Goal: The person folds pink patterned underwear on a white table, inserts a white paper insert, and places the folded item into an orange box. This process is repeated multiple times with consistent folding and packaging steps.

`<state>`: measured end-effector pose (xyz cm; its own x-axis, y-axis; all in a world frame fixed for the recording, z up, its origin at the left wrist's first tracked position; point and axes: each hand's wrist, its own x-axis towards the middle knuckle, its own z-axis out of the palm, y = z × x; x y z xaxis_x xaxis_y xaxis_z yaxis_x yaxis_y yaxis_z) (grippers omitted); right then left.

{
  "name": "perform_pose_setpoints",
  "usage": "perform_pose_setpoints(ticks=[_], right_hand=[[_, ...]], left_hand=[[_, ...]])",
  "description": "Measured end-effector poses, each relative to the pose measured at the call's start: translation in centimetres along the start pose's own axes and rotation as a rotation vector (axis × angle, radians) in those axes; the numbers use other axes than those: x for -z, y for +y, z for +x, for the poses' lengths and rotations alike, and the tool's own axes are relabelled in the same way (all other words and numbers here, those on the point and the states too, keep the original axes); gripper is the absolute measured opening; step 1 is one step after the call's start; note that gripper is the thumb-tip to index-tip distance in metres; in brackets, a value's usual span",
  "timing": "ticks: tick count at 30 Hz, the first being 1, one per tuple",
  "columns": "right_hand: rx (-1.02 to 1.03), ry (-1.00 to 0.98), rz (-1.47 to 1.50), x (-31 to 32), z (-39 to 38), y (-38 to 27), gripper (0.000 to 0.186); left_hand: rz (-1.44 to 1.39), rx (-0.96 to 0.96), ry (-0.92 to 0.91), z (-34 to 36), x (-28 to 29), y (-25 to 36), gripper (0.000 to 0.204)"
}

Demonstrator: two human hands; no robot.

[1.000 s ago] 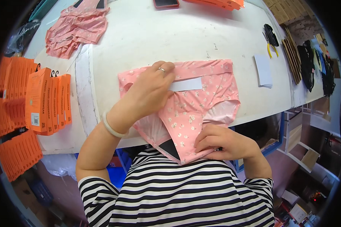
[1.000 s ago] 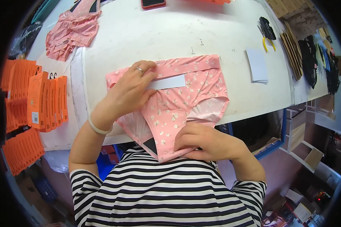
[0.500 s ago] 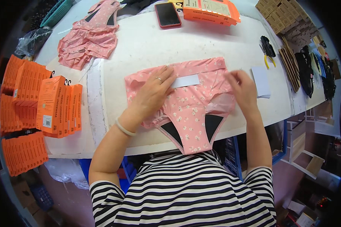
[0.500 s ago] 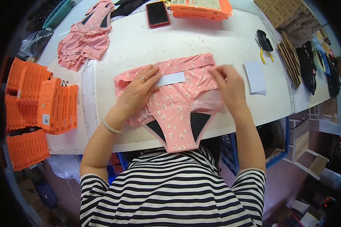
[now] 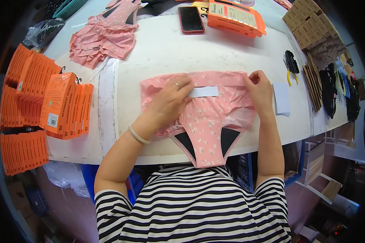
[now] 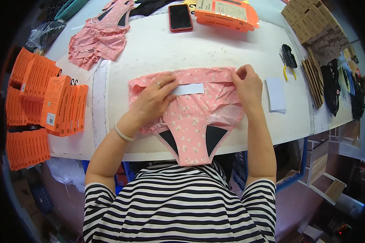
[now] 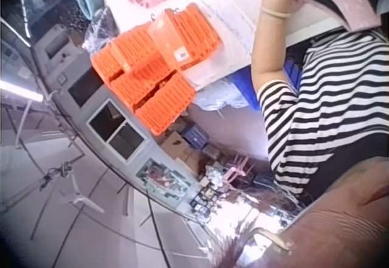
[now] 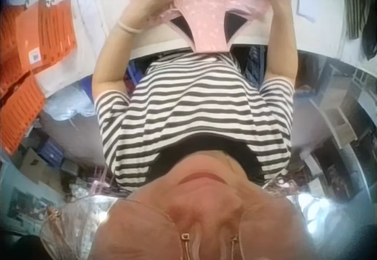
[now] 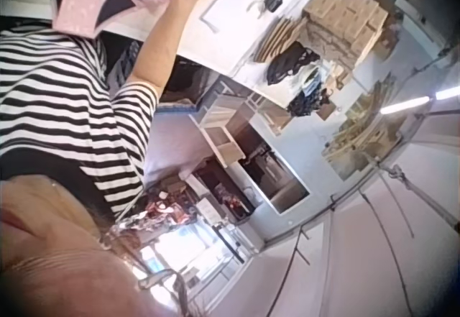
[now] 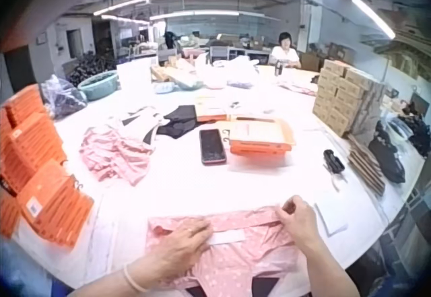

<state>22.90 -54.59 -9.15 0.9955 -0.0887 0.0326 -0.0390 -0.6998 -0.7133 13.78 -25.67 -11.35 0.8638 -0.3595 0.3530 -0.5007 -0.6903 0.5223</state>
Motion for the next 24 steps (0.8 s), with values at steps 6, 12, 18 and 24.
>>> perform_pose_setpoints(ticks=[6, 12, 18, 24], right_hand=[[0.28, 0.202, -0.505, -0.6, -0.4, 0.6, 0.015], [0.845, 0.045, -0.302, -3.9, -1.9, -0.9, 0.012], [0.618, -0.201, -0.155, 0.7, -8.0, -2.3, 0.025], [0.518, -0.511, -0.208, 4.1, -17.0, -1.3, 0.046]], left_hand=[[0.066, -0.004, -0.039, 0.3, 0.2, 0.2, 0.039], [0.092, -0.03, -0.036, 1.0, 0.0, 0.5, 0.036], [0.011, 0.001, 0.083, 0.2, -0.7, -1.0, 0.033], [0.008, -0.063, 0.104, 0.9, -1.2, -2.3, 0.027]])
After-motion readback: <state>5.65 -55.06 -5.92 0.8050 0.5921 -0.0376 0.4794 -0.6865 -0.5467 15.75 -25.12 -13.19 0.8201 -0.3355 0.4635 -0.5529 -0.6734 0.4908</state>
